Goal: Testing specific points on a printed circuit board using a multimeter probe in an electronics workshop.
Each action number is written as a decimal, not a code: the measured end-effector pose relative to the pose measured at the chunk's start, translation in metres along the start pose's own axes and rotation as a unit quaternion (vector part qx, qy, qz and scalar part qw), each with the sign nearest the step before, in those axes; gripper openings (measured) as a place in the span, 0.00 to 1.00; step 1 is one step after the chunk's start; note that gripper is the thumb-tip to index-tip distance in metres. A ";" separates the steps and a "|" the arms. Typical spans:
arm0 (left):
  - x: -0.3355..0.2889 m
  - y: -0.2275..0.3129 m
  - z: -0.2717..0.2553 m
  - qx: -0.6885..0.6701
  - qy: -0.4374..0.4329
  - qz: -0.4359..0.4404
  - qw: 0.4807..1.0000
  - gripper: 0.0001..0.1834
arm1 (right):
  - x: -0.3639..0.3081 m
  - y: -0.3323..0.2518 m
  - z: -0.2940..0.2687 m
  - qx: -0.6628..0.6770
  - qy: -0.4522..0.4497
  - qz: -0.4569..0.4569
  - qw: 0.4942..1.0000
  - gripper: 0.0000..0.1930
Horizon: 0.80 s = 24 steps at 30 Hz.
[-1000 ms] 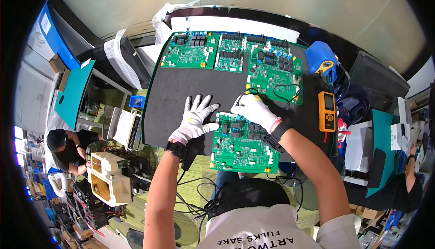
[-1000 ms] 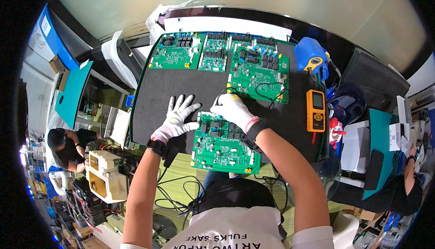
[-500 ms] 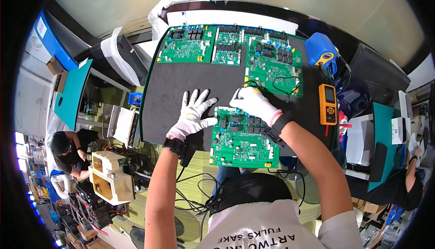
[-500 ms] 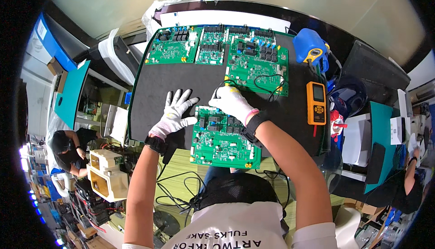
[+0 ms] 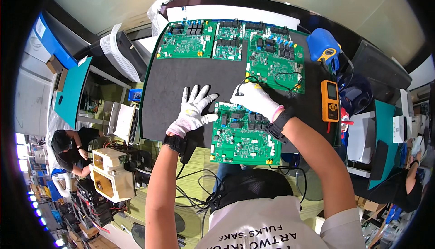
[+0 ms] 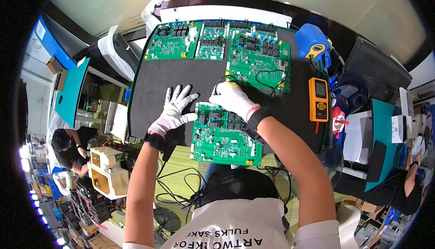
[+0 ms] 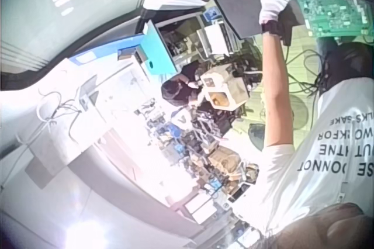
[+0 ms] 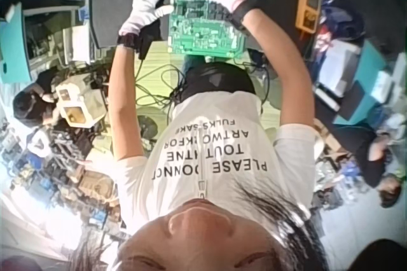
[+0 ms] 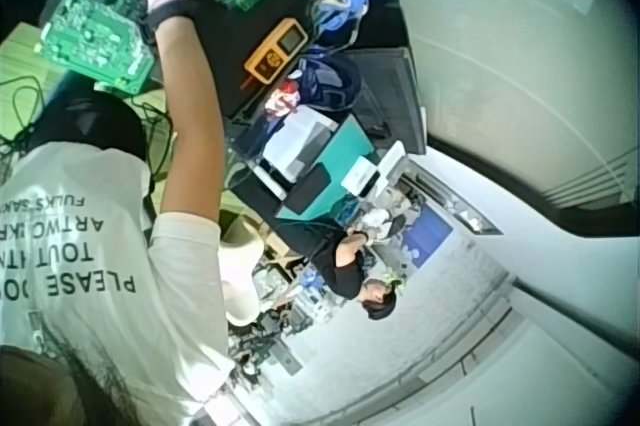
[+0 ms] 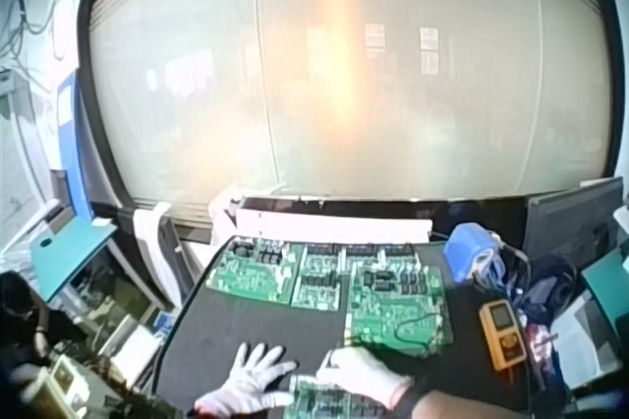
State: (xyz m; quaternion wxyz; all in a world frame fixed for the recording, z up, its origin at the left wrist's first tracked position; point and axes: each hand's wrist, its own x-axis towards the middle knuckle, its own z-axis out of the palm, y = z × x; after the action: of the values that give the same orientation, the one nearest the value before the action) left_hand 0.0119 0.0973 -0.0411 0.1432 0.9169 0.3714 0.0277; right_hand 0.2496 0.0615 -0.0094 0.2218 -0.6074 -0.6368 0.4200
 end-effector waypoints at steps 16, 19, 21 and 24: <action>0.000 -0.002 0.003 0.000 0.015 0.013 1.000 0.40 | 0.000 -0.004 -0.003 -0.018 -0.012 0.011 1.000 0.13; 0.000 -0.002 0.001 -0.009 0.003 0.008 1.000 0.42 | -0.002 -0.006 -0.008 -0.002 -0.016 0.015 1.000 0.14; 0.000 -0.001 -0.001 -0.013 -0.003 0.005 1.000 0.42 | -0.003 -0.003 -0.011 0.016 -0.018 0.022 0.999 0.14; -0.001 0.001 -0.003 -0.014 -0.003 0.005 1.000 0.42 | -0.009 0.009 -0.018 0.014 -0.002 0.032 0.999 0.14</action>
State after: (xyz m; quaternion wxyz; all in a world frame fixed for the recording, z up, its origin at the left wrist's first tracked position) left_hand 0.0115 0.0972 -0.0382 0.1573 0.9168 0.3658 0.0309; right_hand 0.2707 0.0573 -0.0043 0.2149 -0.6237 -0.6115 0.4369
